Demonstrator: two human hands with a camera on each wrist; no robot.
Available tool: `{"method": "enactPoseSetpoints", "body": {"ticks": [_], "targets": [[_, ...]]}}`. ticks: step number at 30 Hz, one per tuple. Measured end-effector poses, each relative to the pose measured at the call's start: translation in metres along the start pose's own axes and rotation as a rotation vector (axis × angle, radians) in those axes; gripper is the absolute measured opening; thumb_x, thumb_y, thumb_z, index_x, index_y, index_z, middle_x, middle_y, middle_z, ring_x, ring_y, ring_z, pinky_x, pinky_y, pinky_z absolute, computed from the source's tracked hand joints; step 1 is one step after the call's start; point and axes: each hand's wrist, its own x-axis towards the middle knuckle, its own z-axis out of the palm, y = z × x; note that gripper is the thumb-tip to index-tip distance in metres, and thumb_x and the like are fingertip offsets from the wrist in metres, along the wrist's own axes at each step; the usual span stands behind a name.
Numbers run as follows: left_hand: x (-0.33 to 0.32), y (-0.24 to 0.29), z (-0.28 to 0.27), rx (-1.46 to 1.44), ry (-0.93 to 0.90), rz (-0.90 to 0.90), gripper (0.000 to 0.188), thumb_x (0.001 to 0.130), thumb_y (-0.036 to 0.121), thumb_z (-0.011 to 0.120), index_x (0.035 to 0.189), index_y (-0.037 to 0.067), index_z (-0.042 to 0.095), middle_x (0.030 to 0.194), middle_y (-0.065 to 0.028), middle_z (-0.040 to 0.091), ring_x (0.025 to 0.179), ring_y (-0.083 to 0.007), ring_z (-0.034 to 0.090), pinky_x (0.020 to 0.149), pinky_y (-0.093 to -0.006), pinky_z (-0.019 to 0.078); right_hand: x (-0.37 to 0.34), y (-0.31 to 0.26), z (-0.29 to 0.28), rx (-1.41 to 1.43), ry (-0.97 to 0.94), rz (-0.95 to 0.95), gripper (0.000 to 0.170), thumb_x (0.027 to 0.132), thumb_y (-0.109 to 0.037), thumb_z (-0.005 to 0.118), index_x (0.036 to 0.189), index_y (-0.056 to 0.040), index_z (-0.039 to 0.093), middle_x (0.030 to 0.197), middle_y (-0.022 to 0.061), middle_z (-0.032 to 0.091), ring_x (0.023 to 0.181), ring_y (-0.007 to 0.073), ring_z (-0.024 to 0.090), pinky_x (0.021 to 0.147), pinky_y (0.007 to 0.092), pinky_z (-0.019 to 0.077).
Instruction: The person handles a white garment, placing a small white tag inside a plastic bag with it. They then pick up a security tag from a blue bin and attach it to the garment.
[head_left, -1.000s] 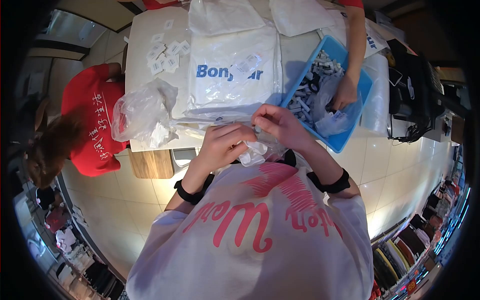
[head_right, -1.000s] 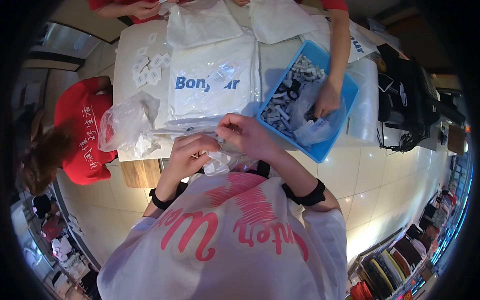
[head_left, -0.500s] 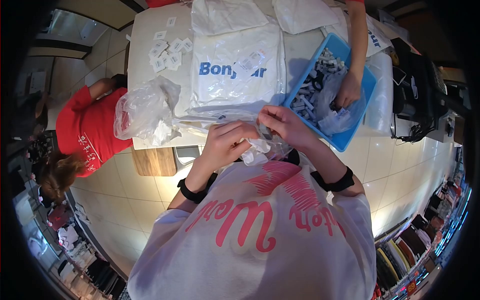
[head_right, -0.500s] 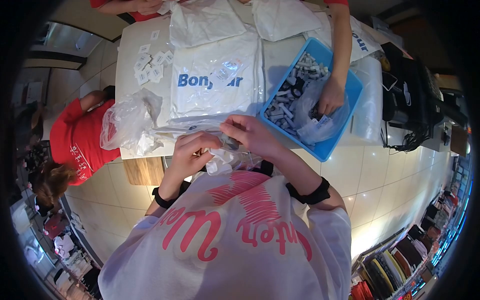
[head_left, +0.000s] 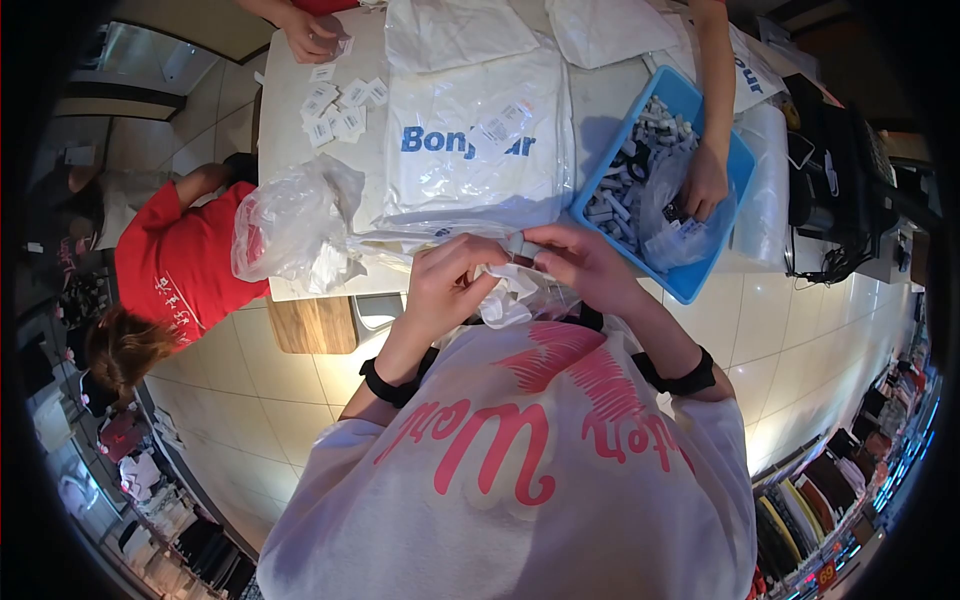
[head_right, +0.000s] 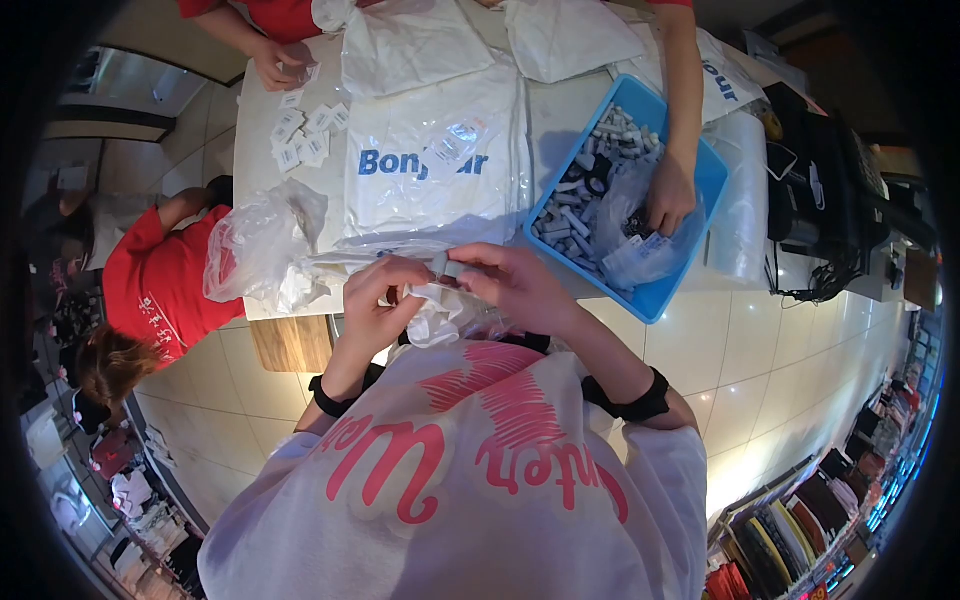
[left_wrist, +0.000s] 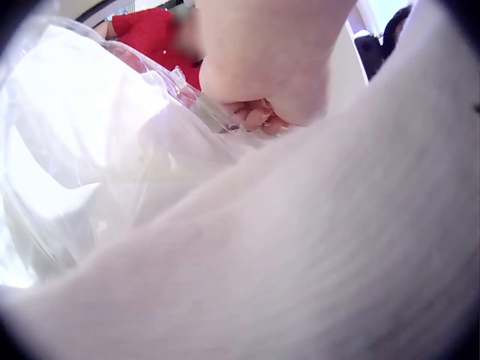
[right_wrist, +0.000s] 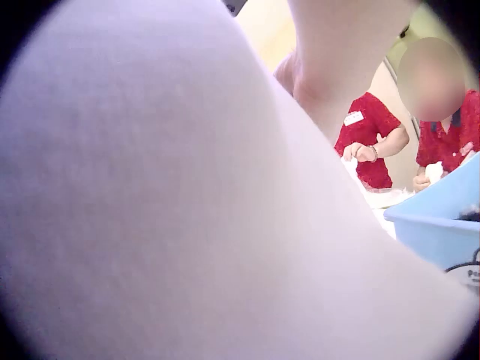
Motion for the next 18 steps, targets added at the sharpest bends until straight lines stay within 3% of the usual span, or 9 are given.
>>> {"method": "enactPoseSetpoints", "body": {"ticks": [3, 6, 8, 9, 11, 12, 14, 15, 18], "targets": [[0.0, -0.002, 0.0, 0.0, -0.012, 0.042, 0.016, 0.069, 0.001, 0.067, 0.081, 0.007, 0.059, 0.078, -0.0041, 0.064, 0.052, -0.0137, 0.055, 0.044, -0.0234, 0.0401, -0.006, -0.009, 0.001, -0.074, 0.006, 0.011, 0.026, 0.086, -0.01, 0.058, 0.112, -0.0037, 0.059, 0.093, 0.0038, 0.064, 0.085, 0.0094, 0.059, 0.079, 0.0256, 0.0463], [-0.001, -0.005, -0.002, -0.014, -0.024, 0.104, 0.016, 0.067, 0.002, 0.069, 0.078, 0.006, 0.058, 0.077, -0.0051, 0.065, 0.055, -0.0137, 0.058, 0.044, -0.0227, 0.0402, -0.008, -0.017, -0.001, -0.379, 0.052, -0.148, 0.024, 0.083, -0.008, 0.062, 0.107, -0.0025, 0.061, 0.087, 0.007, 0.066, 0.08, 0.0105, 0.061, 0.073, 0.0254, 0.0485], [-0.001, -0.005, -0.002, -0.027, -0.031, 0.126, 0.017, 0.065, 0.002, 0.071, 0.076, 0.006, 0.058, 0.077, -0.006, 0.066, 0.057, -0.0134, 0.059, 0.044, -0.0224, 0.0394, -0.009, -0.022, -0.004, -0.667, 0.011, -0.387, 0.025, 0.08, -0.009, 0.066, 0.103, -0.0015, 0.063, 0.083, 0.0111, 0.066, 0.073, 0.0131, 0.063, 0.066, 0.0262, 0.0492], [-0.001, -0.005, -0.003, 0.012, -0.04, 0.194, 0.018, 0.065, 0.002, 0.072, 0.075, 0.006, 0.057, 0.076, -0.006, 0.066, 0.057, -0.0148, 0.059, 0.045, -0.0236, 0.0407, -0.011, -0.021, -0.003, -0.665, 0.014, -0.386, 0.025, 0.08, -0.009, 0.066, 0.103, -0.0015, 0.063, 0.083, 0.0111, 0.066, 0.073, 0.0131, 0.063, 0.066, 0.0262, 0.0492], [0.0, -0.004, -0.005, 0.048, -0.058, 0.259, 0.018, 0.065, 0.003, 0.072, 0.074, 0.006, 0.057, 0.076, -0.006, 0.066, 0.056, -0.0161, 0.06, 0.046, -0.0247, 0.0419, -0.017, -0.017, 0.0, -0.16, 0.063, -0.062, 0.027, 0.079, -0.014, 0.067, 0.103, -0.0025, 0.063, 0.084, 0.0135, 0.065, 0.068, 0.0204, 0.063, 0.062, 0.0282, 0.0482], [0.003, -0.002, -0.006, 0.089, -0.082, 0.287, 0.019, 0.065, 0.004, 0.073, 0.074, 0.006, 0.057, 0.075, -0.0058, 0.066, 0.056, -0.0167, 0.06, 0.047, -0.0251, 0.0425, -0.017, -0.021, -0.002, -0.158, 0.066, -0.06, 0.027, 0.079, -0.014, 0.067, 0.103, -0.0025, 0.063, 0.084, 0.0135, 0.065, 0.068, 0.0204, 0.063, 0.062, 0.0282, 0.0482], [0.005, -0.001, -0.006, 0.128, -0.106, 0.313, 0.019, 0.065, 0.004, 0.073, 0.073, 0.006, 0.057, 0.074, -0.0055, 0.066, 0.056, -0.0173, 0.06, 0.047, -0.0254, 0.0431, -0.014, -0.036, -0.009, -0.504, -0.062, -0.04, 0.026, 0.079, -0.016, 0.066, 0.102, -0.0033, 0.063, 0.082, 0.0127, 0.063, 0.069, 0.0265, 0.061, 0.059, 0.0314, 0.0471], [0.005, -0.002, -0.006, 0.117, -0.112, 0.301, 0.019, 0.064, 0.005, 0.074, 0.073, 0.006, 0.057, 0.074, -0.0051, 0.065, 0.056, -0.0164, 0.06, 0.047, -0.025, 0.0426, -0.012, -0.038, -0.01, -0.504, -0.062, -0.041, 0.026, 0.079, -0.016, 0.066, 0.102, -0.0033, 0.063, 0.082, 0.0127, 0.063, 0.069, 0.0265, 0.061, 0.059, 0.0314, 0.0471], [0.004, 0.0, -0.007, 0.092, -0.127, 0.212, 0.02, 0.064, 0.006, 0.074, 0.072, 0.006, 0.056, 0.073, -0.0046, 0.065, 0.056, -0.0147, 0.059, 0.046, -0.024, 0.0416, -0.012, -0.04, -0.011, -0.788, -0.155, -0.26, 0.029, 0.08, -0.015, 0.065, 0.105, -0.0025, 0.06, 0.082, 0.011, 0.061, 0.075, 0.0284, 0.059, 0.065, 0.0326, 0.0468]]}}
